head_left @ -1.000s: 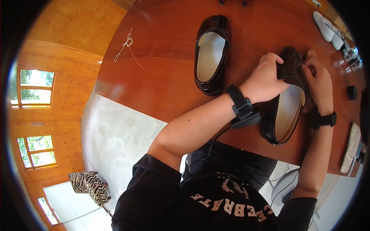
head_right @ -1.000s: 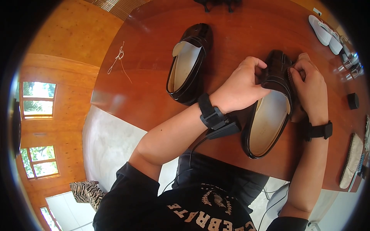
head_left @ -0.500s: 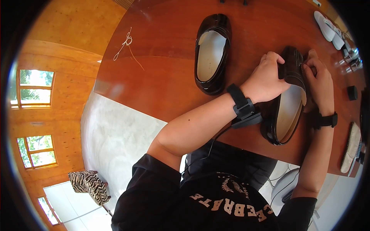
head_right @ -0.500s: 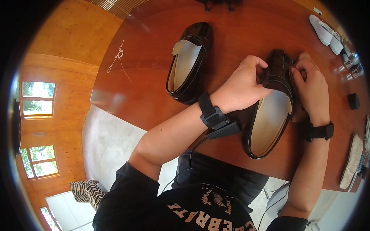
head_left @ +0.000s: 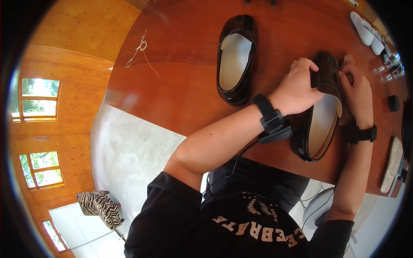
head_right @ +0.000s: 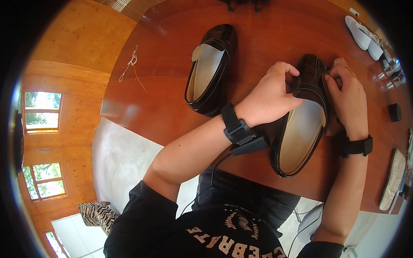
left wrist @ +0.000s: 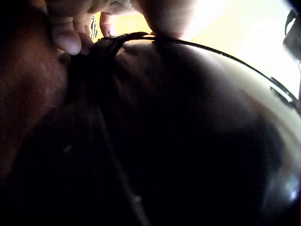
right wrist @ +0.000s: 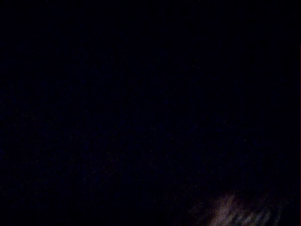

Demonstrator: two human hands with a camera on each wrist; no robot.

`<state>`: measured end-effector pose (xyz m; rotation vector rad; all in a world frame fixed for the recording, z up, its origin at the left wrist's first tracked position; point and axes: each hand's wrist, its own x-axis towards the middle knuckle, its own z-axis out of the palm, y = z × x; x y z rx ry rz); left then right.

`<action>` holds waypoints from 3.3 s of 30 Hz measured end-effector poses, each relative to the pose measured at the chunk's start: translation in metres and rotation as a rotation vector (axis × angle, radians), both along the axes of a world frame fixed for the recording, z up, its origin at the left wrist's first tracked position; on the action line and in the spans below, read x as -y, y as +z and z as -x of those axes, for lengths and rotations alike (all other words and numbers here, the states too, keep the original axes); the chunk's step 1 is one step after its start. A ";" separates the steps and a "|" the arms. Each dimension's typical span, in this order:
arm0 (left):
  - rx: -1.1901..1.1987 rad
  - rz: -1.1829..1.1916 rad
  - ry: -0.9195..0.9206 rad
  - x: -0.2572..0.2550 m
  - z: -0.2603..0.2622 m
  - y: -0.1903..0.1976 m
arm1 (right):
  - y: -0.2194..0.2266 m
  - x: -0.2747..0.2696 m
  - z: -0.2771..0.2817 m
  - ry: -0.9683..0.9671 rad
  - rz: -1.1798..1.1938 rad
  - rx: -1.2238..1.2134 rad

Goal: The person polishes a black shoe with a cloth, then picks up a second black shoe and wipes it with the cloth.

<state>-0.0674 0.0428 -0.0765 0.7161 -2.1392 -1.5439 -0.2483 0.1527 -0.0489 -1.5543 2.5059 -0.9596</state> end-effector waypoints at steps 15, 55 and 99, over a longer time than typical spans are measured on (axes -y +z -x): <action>0.025 0.070 0.005 0.003 0.000 -0.002 | 0.002 0.000 -0.002 0.010 0.007 -0.005; -0.014 0.022 0.029 0.002 0.002 -0.007 | 0.017 -0.001 -0.016 0.126 0.044 0.014; 0.017 0.066 0.009 0.004 0.002 -0.007 | 0.016 -0.004 -0.018 0.205 0.081 0.283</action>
